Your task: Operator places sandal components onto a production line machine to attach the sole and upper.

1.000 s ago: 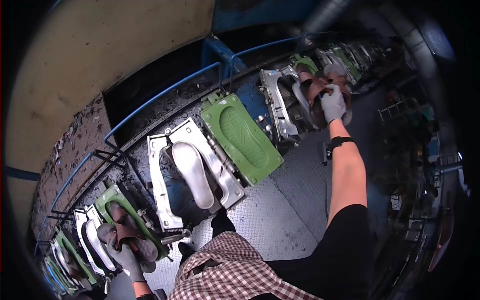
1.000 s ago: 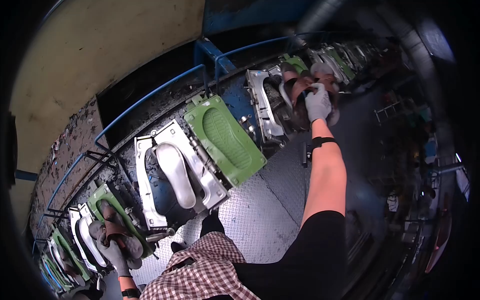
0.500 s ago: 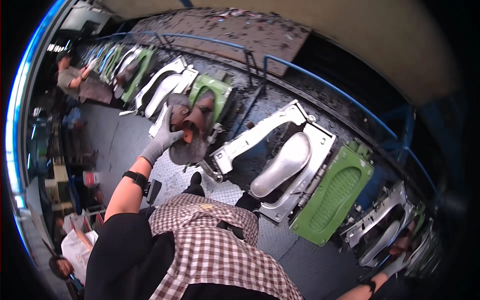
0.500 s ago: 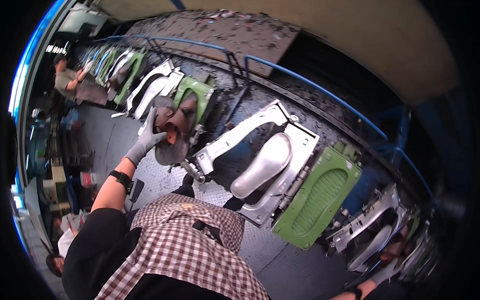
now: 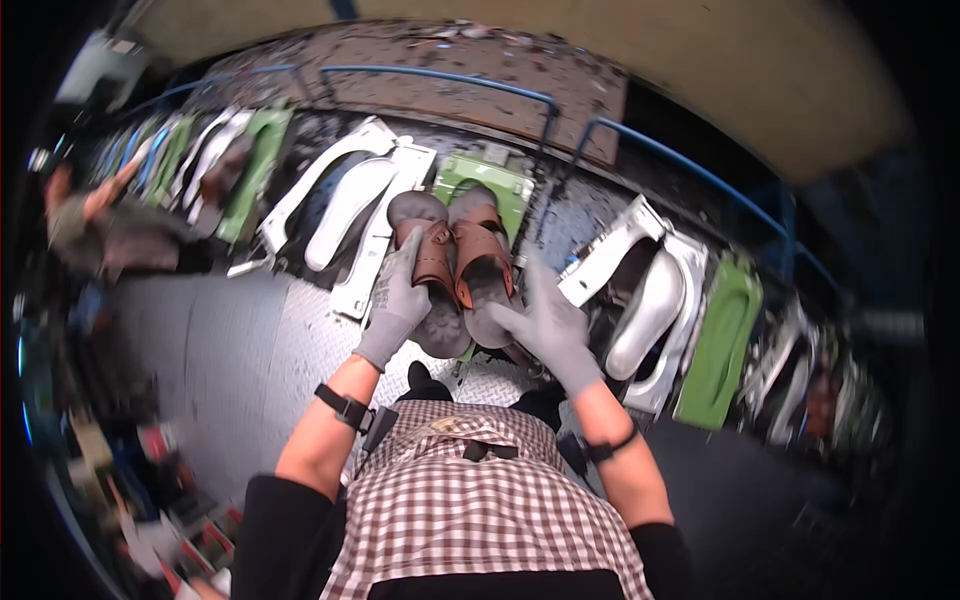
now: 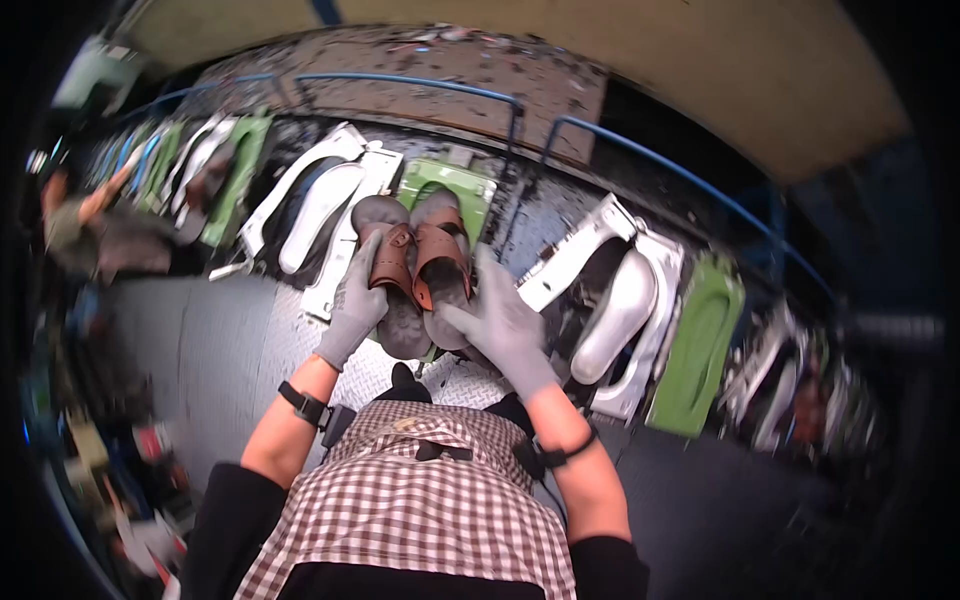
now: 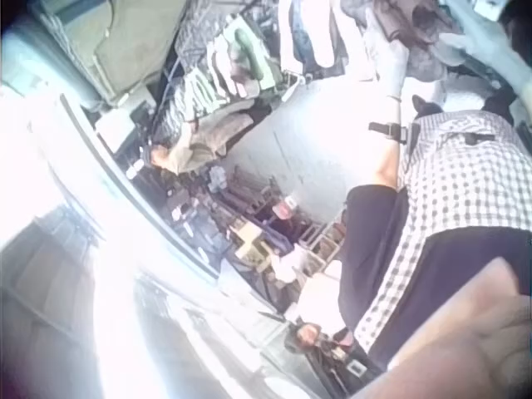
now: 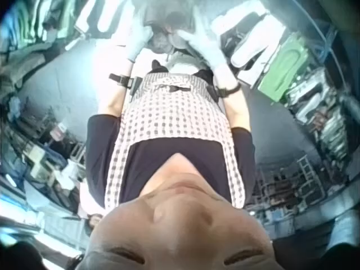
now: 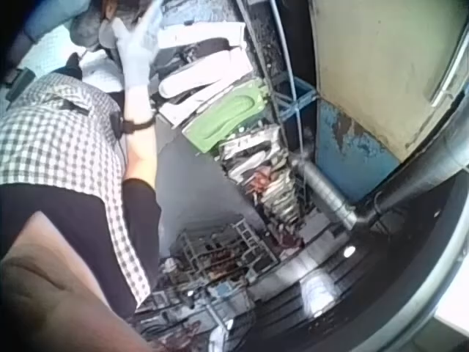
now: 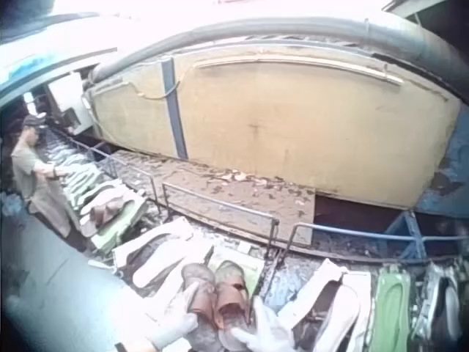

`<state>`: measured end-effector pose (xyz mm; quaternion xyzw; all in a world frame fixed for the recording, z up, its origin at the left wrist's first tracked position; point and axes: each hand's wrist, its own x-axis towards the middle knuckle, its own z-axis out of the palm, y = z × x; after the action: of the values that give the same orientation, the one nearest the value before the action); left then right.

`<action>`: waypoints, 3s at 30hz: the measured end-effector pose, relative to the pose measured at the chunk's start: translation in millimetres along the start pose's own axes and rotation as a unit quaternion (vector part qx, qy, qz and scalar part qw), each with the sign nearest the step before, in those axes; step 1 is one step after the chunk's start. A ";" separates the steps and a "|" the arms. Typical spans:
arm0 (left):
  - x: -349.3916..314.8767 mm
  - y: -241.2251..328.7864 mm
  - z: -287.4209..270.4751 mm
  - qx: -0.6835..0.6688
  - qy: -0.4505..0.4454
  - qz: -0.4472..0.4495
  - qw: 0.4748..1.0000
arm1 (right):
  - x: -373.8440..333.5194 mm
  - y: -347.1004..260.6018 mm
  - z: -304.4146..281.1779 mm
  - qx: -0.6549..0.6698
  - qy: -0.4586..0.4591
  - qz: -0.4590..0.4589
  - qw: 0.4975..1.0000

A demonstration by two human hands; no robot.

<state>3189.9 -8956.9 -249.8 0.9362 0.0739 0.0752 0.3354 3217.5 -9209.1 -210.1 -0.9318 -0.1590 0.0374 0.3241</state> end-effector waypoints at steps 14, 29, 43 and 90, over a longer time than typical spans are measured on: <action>37.5 -52.1 -23.0 -0.112 -0.110 0.074 0.985 | -105.0 206.3 -110.7 -0.025 0.411 0.294 0.862; 118.6 -289.4 -321.1 0.057 0.311 -0.048 0.947 | 133.1 -250.4 155.5 0.251 -0.139 -0.058 0.956; 149.3 -442.4 -388.8 -0.446 0.198 -0.242 0.838 | 257.0 -496.5 436.9 0.399 -0.056 0.187 0.896; 301.0 -672.7 -472.7 -0.594 -0.232 -0.141 0.757 | 352.3 -667.4 601.2 0.283 0.092 0.353 0.887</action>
<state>3335.1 -8094.5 -291.2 0.5162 0.0654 -0.1639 0.8381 3265.4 -8246.7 -260.5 -0.7948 0.2277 0.1069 0.5523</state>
